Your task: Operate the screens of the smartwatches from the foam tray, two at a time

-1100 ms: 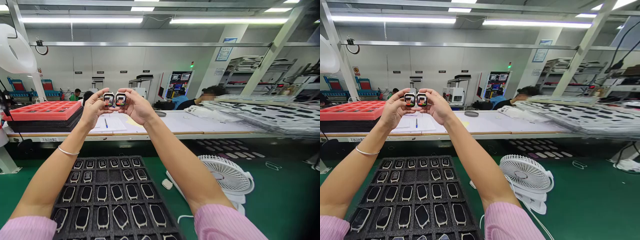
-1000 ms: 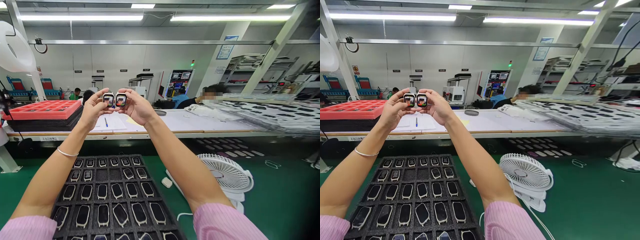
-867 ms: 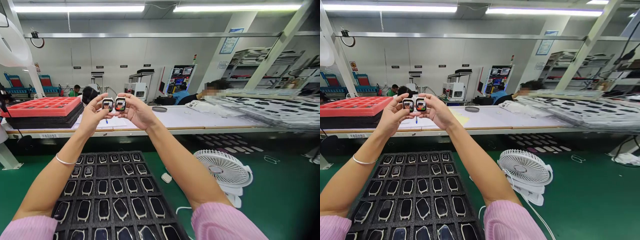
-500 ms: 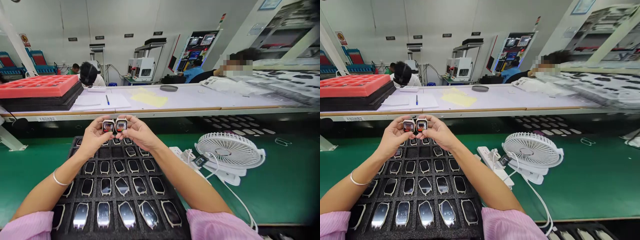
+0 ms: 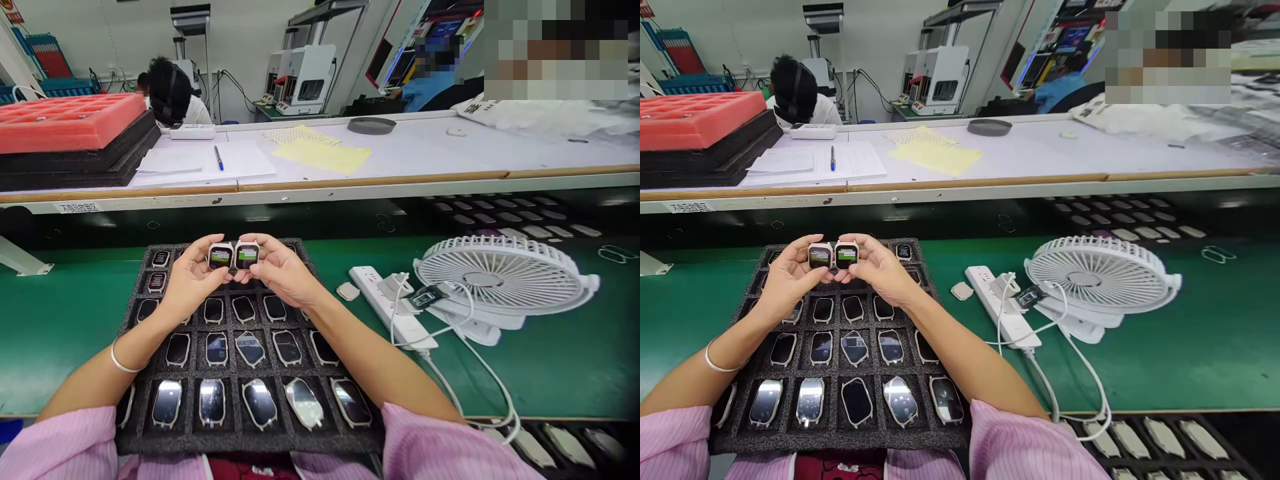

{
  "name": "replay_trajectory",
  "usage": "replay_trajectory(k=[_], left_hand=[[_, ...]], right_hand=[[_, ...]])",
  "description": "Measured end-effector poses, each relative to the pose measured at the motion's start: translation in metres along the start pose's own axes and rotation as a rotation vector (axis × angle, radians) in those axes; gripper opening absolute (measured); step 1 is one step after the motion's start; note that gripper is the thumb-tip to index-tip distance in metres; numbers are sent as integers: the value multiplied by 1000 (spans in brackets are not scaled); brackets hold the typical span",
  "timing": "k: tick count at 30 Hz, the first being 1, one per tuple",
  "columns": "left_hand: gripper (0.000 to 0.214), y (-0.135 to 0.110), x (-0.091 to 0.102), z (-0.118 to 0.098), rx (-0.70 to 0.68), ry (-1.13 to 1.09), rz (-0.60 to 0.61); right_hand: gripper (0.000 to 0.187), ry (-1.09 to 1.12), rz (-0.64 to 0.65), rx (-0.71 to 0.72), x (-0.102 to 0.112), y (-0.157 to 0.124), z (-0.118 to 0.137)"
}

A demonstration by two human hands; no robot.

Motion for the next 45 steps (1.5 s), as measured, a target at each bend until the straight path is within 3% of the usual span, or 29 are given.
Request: replay_trajectory(k=[25, 32, 40, 45], left_hand=[[42, -3, 0, 8, 52, -31, 21], [48, -3, 0, 21, 191, -166, 11], [55, -4, 2, 42, 360, -270, -55], [60, -1, 5, 51, 436, -283, -93]], right_hand=[[35, -43, -35, -29, 7, -2, -9], [39, 0, -45, -43, 9, -4, -14], [33, 228, -232, -279, 27, -2, -43], [30, 246, -325, -392, 35, -1, -55]])
Point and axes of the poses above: each hand's wrist, its own y-axis towards the middle knuckle, its own x-axis out of the back of the hand, z = x × y, the point moved 8 cm from there along y, towards the middle knuckle, and after that the axes turned 2 degrees about y, right-handed, at the moved point
